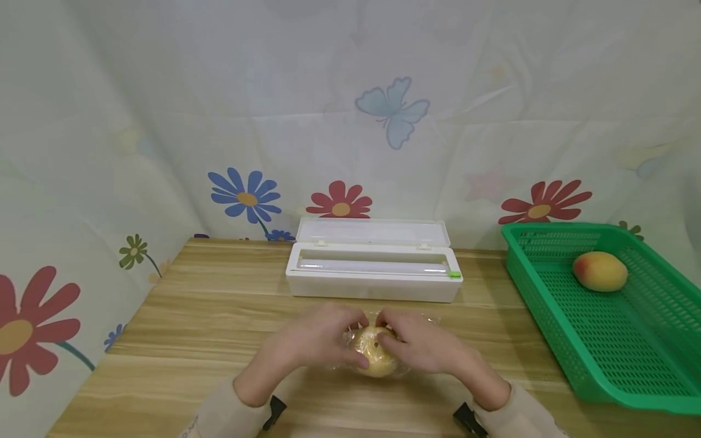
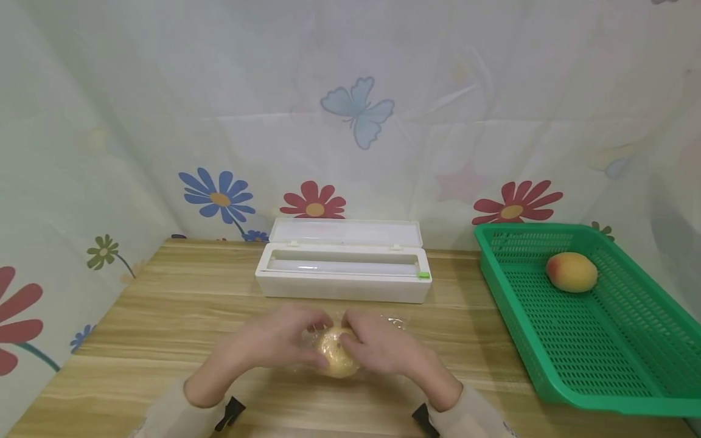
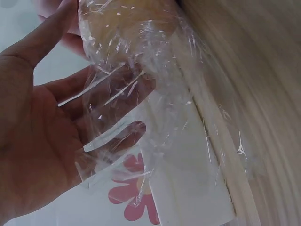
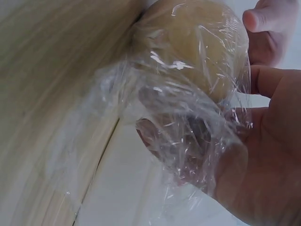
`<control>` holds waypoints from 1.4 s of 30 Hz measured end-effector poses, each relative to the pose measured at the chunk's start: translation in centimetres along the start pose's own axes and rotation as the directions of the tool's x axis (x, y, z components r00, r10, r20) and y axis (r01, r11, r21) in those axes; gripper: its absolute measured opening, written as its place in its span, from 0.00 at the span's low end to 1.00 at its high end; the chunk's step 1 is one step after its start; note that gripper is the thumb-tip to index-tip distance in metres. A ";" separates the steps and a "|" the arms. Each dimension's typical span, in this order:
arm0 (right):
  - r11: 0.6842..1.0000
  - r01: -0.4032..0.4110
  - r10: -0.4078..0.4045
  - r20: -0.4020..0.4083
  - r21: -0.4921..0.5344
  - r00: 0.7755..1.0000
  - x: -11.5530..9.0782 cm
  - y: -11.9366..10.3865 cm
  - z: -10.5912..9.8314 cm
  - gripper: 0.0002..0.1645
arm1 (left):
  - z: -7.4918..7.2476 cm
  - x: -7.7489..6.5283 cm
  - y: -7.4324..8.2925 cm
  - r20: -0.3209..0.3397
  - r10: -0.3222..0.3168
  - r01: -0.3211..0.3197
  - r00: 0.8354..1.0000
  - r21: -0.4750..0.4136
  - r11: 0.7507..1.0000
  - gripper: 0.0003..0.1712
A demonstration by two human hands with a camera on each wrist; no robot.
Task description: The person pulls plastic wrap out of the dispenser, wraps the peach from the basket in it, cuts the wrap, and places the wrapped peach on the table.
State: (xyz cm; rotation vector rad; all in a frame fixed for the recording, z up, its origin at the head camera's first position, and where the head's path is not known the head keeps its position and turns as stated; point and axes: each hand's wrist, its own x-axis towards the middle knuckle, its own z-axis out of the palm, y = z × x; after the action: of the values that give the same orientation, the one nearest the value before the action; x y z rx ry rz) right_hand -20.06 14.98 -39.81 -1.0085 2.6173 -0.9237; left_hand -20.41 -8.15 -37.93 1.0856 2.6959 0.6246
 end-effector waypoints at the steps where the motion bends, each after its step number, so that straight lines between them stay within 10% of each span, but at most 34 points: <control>1: 1.000 0.003 -0.003 -0.004 -0.010 1.000 0.0 0.0 0.0 0.10 | 0.1 0.0 0.1 -0.001 -0.004 0.004 1.000 0.006 1.000 0.32; 29: 0.997 -0.050 0.048 -0.031 -0.067 0.998 -0.4 0.2 -1.0 0.18 | 1.3 0.8 -1.5 0.117 0.010 0.010 0.993 -0.167 0.986 0.29; 42: 0.973 0.150 -0.165 -0.077 -0.176 0.983 -0.7 -0.6 -1.2 0.18 | 1.5 0.9 -2.3 0.046 0.006 -0.002 0.999 -0.088 0.996 0.26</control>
State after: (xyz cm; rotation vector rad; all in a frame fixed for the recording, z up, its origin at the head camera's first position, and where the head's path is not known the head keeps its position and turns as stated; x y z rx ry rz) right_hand -19.67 15.65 -38.49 -1.2606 2.7633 -0.8069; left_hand -22.02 -8.55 -40.24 1.0704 2.6022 0.7027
